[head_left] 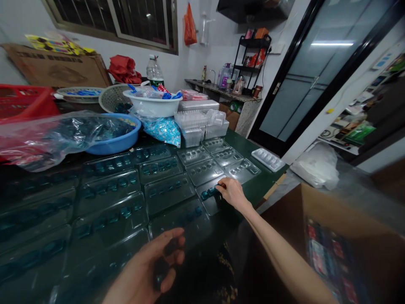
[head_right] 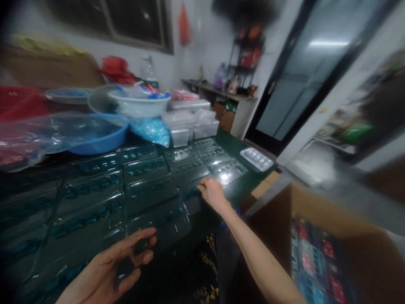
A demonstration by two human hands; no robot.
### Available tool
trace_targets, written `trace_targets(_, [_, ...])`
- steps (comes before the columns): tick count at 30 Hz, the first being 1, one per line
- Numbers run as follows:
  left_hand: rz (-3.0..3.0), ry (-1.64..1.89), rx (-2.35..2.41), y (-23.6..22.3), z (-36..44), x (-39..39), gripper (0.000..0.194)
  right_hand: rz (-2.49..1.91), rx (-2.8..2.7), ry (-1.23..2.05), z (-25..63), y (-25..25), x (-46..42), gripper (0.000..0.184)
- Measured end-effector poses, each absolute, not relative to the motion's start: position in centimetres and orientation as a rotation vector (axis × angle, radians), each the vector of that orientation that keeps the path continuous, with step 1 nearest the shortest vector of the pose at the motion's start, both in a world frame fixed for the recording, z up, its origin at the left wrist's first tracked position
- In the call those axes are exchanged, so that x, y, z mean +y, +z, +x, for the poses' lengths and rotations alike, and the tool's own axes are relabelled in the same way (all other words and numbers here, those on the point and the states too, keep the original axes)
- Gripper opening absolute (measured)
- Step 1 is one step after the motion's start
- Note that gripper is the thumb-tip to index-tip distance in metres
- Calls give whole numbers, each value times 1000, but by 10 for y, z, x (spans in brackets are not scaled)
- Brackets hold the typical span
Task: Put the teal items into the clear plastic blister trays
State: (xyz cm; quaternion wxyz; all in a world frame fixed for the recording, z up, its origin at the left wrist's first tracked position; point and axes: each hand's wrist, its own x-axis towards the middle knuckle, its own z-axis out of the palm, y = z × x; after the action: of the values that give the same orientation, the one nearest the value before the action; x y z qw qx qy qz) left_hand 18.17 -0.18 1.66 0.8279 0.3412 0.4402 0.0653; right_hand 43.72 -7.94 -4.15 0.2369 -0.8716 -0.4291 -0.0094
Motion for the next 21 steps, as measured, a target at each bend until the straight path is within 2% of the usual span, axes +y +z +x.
trace_targets(13, [690, 135, 962, 18, 182, -1, 19, -2468, -1332, 70, 439, -37, -75, 19])
trace_targets(18, [675, 149, 906, 7, 181, 1, 19, -2345, -1497, 153, 446, -23, -88, 34])
trace_targets(21, [680, 126, 807, 0, 182, -1, 22, -2285, -1608, 179, 447, -15, -89, 28])
